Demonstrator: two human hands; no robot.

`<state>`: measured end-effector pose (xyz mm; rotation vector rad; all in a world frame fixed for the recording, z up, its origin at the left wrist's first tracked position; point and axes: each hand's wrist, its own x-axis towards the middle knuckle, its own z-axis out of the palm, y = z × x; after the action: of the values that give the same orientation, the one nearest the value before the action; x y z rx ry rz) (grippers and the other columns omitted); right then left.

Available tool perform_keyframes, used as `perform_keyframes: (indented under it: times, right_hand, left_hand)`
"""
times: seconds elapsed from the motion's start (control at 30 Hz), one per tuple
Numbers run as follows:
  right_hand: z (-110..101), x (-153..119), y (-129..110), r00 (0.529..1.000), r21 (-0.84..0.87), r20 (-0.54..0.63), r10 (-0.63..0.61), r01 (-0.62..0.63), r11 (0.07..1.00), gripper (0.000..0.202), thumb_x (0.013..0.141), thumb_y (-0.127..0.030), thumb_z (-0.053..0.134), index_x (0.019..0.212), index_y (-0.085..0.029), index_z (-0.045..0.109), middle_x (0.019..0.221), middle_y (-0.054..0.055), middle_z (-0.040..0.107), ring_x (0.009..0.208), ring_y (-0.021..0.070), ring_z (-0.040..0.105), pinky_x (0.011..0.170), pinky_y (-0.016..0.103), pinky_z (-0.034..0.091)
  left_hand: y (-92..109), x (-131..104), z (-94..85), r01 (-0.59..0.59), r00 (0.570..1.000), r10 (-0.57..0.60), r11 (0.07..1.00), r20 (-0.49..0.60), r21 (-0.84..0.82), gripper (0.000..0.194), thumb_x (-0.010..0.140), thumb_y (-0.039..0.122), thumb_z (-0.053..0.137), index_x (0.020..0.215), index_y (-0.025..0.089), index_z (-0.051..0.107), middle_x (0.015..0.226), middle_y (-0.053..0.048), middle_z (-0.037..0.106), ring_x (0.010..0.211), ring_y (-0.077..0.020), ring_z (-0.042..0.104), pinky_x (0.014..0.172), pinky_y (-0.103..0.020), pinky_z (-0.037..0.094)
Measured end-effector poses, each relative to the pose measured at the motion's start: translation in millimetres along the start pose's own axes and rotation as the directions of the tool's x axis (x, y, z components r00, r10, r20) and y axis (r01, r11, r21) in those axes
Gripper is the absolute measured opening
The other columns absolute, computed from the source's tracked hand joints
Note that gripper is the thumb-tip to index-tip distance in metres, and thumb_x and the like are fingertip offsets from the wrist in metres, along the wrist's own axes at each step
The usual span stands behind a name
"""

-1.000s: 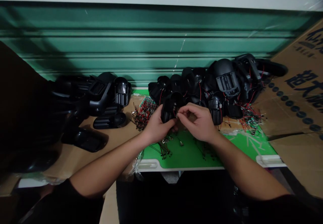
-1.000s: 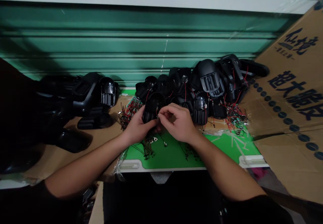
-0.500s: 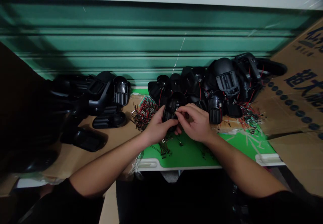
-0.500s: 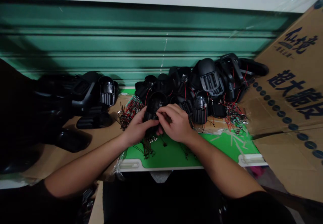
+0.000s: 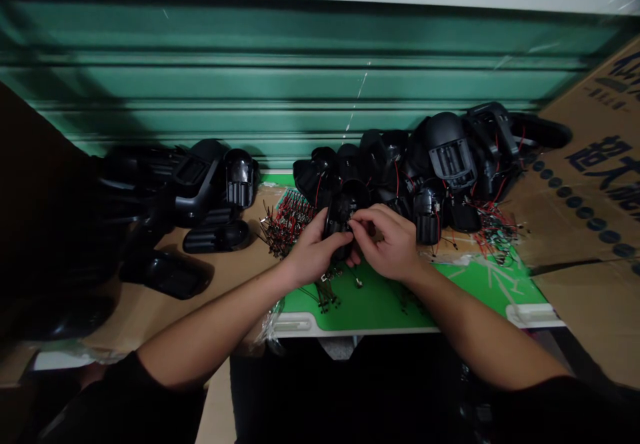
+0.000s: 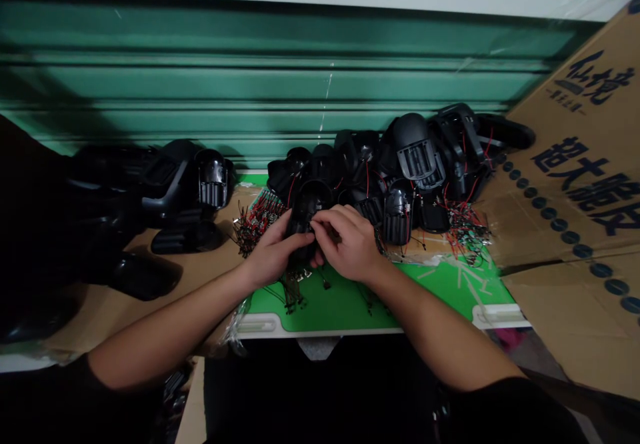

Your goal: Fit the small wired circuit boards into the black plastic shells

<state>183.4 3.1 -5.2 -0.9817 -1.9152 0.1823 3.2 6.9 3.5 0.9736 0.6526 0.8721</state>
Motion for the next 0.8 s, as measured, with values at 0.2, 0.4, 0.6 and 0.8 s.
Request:
perform_keyframes:
  times: [0.2, 0.4, 0.6, 0.8]
  right_hand:
    - [-1.0, -0.2, 2.4, 0.999, -0.001, 0.034, -0.008, 0.008, 1.0, 0.01, 0.1, -0.017, 0.063, 0.106, -0.022, 0.069, 0.081, 0.004, 0.064, 0.073, 0.019, 0.061, 0.068, 0.034, 0.051]
    - [-2.4, 1.5, 4.6, 0.998, 0.022, 0.037, -0.055, 0.054, 0.998, 0.013, 0.099, -0.012, 0.063, 0.107, -0.021, 0.067, 0.087, 0.004, 0.065, 0.075, 0.0173, 0.063, 0.067, 0.031, 0.051]
    - [-5.4, 2.4, 5.0, 0.997, 0.025, 0.048, -0.066, 0.065, 0.998, 0.012, 0.1, -0.013, 0.062, 0.107, -0.021, 0.066, 0.086, 0.003, 0.062, 0.07, 0.0153, 0.06, 0.062, 0.029, 0.05]
    - [-5.1, 1.7, 5.4, 0.997, 0.011, 0.053, -0.051, 0.051, 0.999, 0.011, 0.101, -0.014, 0.062, 0.108, -0.021, 0.066, 0.086, 0.003, 0.063, 0.07, 0.0151, 0.06, 0.063, 0.029, 0.05]
  left_hand:
    - [-0.7, 0.0, -0.3, 0.005, 1.0, -0.005, 1.0, 0.008, 0.031, 0.034, 0.093, 0.037, 0.074, 0.109, 0.017, 0.052, 0.07, 0.0, 0.07, 0.061, -0.0173, 0.071, 0.059, -0.029, 0.059]
    - [-0.3, 0.0, -1.2, -0.001, 1.0, 0.0, 0.999, 0.023, 0.04, 0.035, 0.093, 0.038, 0.074, 0.11, 0.017, 0.051, 0.069, 0.0, 0.071, 0.059, -0.0162, 0.07, 0.061, -0.029, 0.059]
    - [-1.8, -0.5, 0.9, -0.029, 1.0, 0.029, 0.998, 0.012, 0.048, 0.036, 0.094, 0.037, 0.074, 0.112, 0.017, 0.05, 0.071, 0.0, 0.071, 0.061, -0.0161, 0.07, 0.06, -0.028, 0.058]
    - [-4.9, 1.0, 0.0, -0.039, 0.999, 0.038, 0.998, 0.013, 0.051, 0.033, 0.096, 0.036, 0.072, 0.113, 0.017, 0.05, 0.07, 0.001, 0.07, 0.061, -0.0156, 0.07, 0.06, -0.028, 0.059]
